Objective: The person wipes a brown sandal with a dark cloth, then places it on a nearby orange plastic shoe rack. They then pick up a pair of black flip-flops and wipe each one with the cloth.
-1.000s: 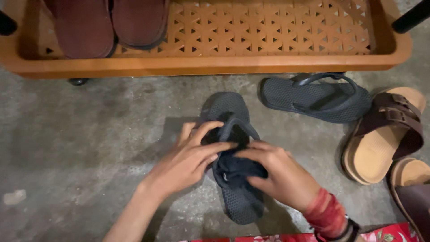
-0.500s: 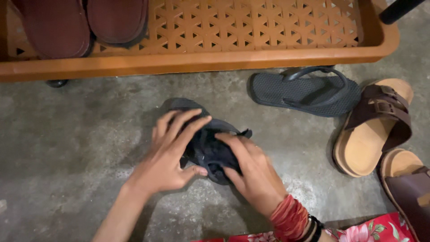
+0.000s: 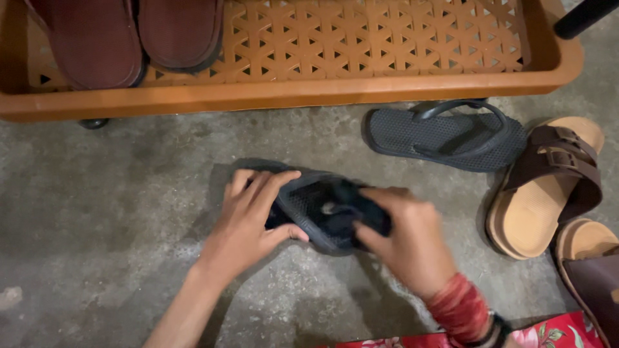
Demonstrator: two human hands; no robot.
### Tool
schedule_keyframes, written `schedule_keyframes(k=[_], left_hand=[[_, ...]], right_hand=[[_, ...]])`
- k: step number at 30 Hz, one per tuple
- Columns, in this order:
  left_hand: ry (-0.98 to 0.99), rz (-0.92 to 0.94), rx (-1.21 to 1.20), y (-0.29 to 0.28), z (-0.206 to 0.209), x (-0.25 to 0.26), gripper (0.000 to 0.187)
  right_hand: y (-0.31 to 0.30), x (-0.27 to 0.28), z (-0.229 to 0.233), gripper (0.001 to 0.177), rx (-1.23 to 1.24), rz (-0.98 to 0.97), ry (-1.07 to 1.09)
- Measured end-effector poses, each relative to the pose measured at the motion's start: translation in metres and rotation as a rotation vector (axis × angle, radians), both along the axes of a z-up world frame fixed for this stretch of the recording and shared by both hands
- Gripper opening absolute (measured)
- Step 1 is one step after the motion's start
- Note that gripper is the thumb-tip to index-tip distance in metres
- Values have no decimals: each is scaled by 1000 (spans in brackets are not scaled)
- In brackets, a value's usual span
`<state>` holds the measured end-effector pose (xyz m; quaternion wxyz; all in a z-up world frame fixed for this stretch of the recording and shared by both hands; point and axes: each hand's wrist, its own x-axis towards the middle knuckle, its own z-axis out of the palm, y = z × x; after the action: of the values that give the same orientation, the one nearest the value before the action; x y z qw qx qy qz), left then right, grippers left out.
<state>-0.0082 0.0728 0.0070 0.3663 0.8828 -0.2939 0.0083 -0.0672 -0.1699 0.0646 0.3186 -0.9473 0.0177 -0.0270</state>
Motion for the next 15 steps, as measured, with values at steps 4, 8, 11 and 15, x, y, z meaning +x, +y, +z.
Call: schedule_keyframes(k=[4, 8, 11, 15], left_hand=[[-85, -38, -63, 2, -3, 1, 74], [-98, -25, -36, 6, -5, 1, 73], [-59, -13, -61, 6, -4, 1, 72], [-29, 8, -54, 5, -3, 1, 73]], right_hand=[[27, -11, -27, 44, 137, 146, -203], [21, -5, -35, 43, 31, 142, -149], [-6, 0, -20, 44, -92, 104, -32], [-41, 5, 14, 47, -361, -48, 326]])
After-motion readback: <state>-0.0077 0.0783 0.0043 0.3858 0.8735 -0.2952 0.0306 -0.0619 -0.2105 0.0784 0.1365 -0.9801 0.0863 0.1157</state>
